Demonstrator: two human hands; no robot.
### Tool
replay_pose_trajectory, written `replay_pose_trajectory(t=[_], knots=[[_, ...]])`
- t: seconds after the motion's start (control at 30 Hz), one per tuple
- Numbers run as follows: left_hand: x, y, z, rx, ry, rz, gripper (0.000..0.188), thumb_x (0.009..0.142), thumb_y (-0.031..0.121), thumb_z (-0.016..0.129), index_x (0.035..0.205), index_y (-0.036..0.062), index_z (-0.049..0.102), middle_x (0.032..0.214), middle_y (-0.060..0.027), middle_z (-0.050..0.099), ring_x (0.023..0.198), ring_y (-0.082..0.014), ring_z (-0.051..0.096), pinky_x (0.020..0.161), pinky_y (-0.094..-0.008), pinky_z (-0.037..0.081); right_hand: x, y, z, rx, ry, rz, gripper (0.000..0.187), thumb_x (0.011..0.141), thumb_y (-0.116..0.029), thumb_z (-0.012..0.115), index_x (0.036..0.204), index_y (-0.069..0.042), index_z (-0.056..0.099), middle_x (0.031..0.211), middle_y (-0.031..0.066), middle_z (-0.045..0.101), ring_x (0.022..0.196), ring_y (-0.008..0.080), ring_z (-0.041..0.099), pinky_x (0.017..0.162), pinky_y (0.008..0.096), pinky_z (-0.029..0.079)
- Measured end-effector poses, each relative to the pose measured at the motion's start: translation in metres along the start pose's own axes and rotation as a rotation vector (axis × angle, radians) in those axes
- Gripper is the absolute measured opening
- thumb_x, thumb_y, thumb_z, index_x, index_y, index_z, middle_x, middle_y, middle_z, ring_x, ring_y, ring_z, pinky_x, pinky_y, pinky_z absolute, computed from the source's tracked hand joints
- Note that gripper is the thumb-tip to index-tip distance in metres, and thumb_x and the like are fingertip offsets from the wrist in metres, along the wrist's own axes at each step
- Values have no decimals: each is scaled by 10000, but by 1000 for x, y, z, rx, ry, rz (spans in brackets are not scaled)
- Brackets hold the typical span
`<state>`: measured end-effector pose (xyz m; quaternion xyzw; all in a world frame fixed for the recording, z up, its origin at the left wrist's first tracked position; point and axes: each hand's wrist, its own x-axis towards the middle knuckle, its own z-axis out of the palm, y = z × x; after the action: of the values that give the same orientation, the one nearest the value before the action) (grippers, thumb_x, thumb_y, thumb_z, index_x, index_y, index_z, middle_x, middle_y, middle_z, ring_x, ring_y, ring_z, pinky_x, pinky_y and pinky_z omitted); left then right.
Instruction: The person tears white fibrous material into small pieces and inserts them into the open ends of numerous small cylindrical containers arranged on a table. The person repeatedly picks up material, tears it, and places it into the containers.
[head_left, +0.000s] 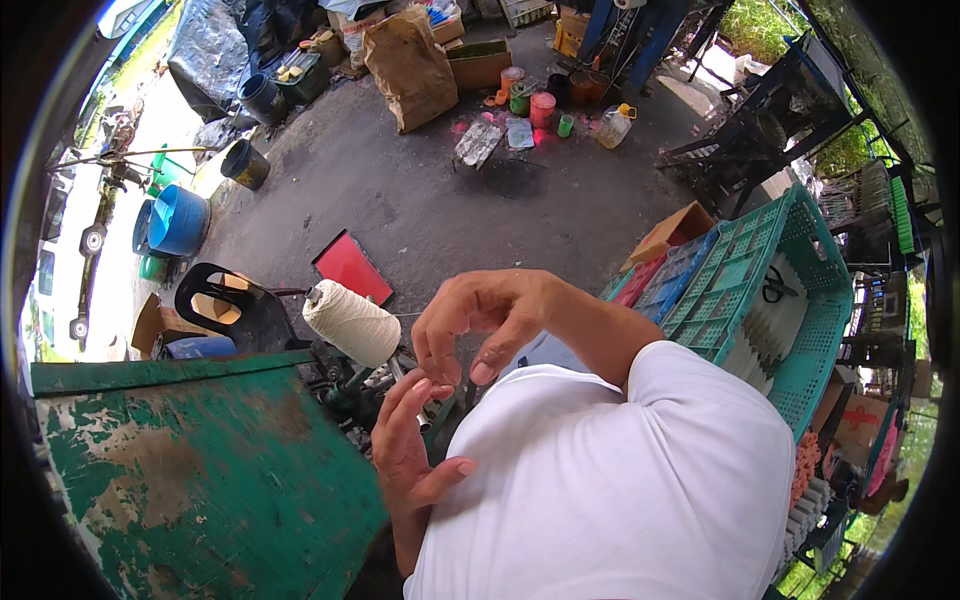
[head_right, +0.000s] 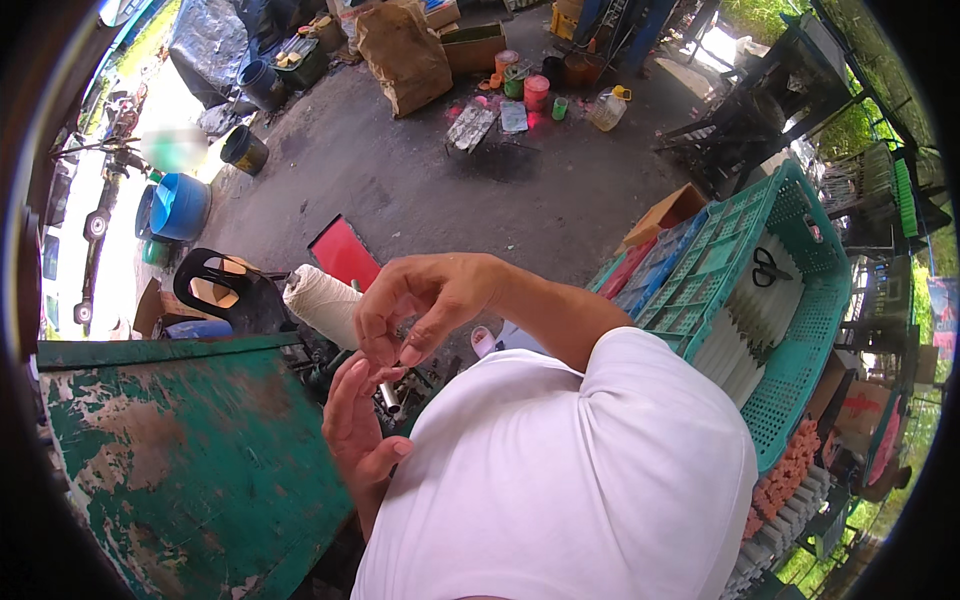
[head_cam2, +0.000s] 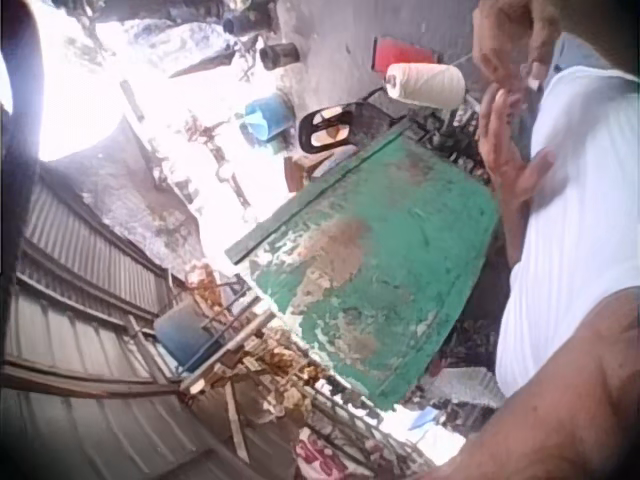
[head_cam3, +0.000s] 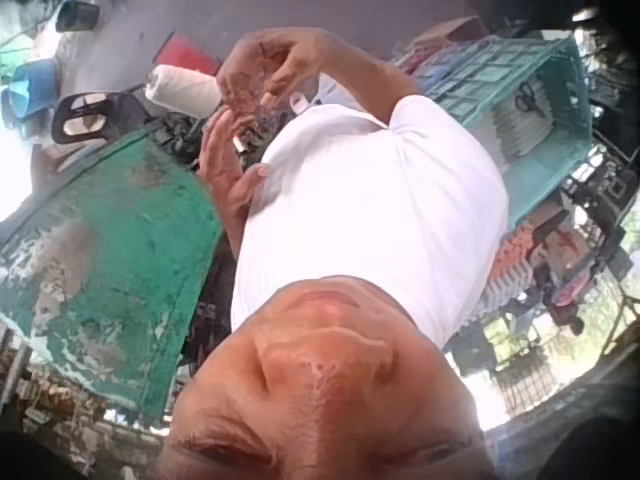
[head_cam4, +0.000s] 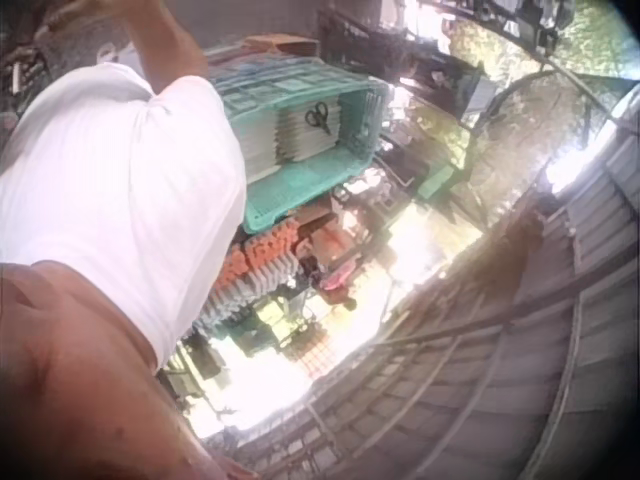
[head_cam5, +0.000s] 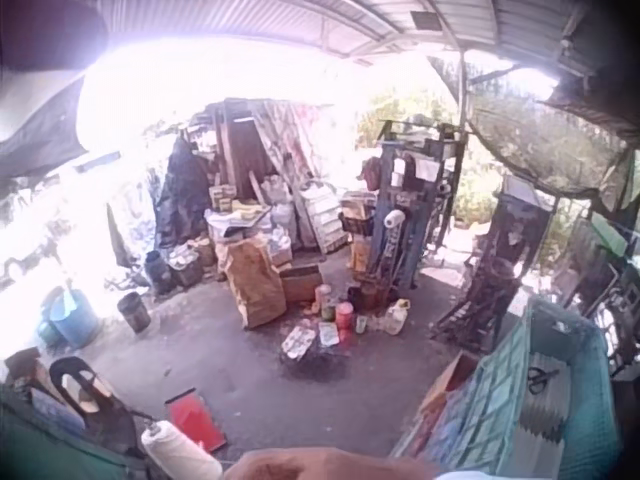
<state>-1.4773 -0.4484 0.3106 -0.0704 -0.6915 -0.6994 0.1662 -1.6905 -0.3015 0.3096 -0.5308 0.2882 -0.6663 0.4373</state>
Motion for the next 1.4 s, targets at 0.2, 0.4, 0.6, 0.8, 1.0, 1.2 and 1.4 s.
replay_pose_trajectory(t=[0.2,0.4,0.6,0.8,1.0,1.2,1.4], knots=[[86,-29,27,-122,207,-352,890,977,392,776,1615,-37,329,1502,-189,541,1350,-273,571,1113,-408,463,-1,20,-74,-1019,472,-243,197,907,-209,796,926,-37,703,1038,103,710,887,286,684,814,392,546],[203,-108,79,-113,164,-503,568,1116,243,568,1545,-85,394,1415,-150,601,1296,-229,600,1106,-389,479,-26,19,-182,-1292,406,-483,547,811,-234,825,1284,-64,608,1106,152,665,992,312,670,785,456,558],[388,-196,217,-228,-55,-518,420,1092,166,608,1427,-77,542,1373,-130,636,1225,-190,638,1062,-324,502,-165,-59,-346,-1309,645,-207,600,779,-146,820,1316,-20,585,1025,145,687,915,342,711,776,453,573],[555,-291,381,-179,-652,-542,297,1084,194,639,1251,-48,681,1084,-41,728,1036,-111,647,955,-262,487,-322,-182,-423,-1271,1242,-86,363,784,-51,804,1119,-6,672,983,136,720,944,351,712,830,459,570],[647,-338,609,215,-1299,-203,353,1102,314,596,1136,-24,690,892,-64,726,745,-115,624,687,-288,506,-496,-257,-457,-1375,1642,-3,299,795,-92,796,1059,-32,669,966,132,717,916,361,705,805,465,568],[697,-361,835,153,-1657,146,357,1061,312,647,1136,-34,692,788,-128,724,695,-146,607,638,-325,465,-638,-350,-463,-1382,1998,17,264,814,-41,753,1073,-28,703,962,179,747,878,400,723,745,441,571],[683,-309,997,-22,-2047,-97,368,1056,306,689,1140,-51,720,845,-15,703,758,-77,557,686,-256,456,-706,-434,-399,-1263,2443,9,320,824,-20,771,1139,-19,718,972,178,755,864,368,750,723,418,587]])
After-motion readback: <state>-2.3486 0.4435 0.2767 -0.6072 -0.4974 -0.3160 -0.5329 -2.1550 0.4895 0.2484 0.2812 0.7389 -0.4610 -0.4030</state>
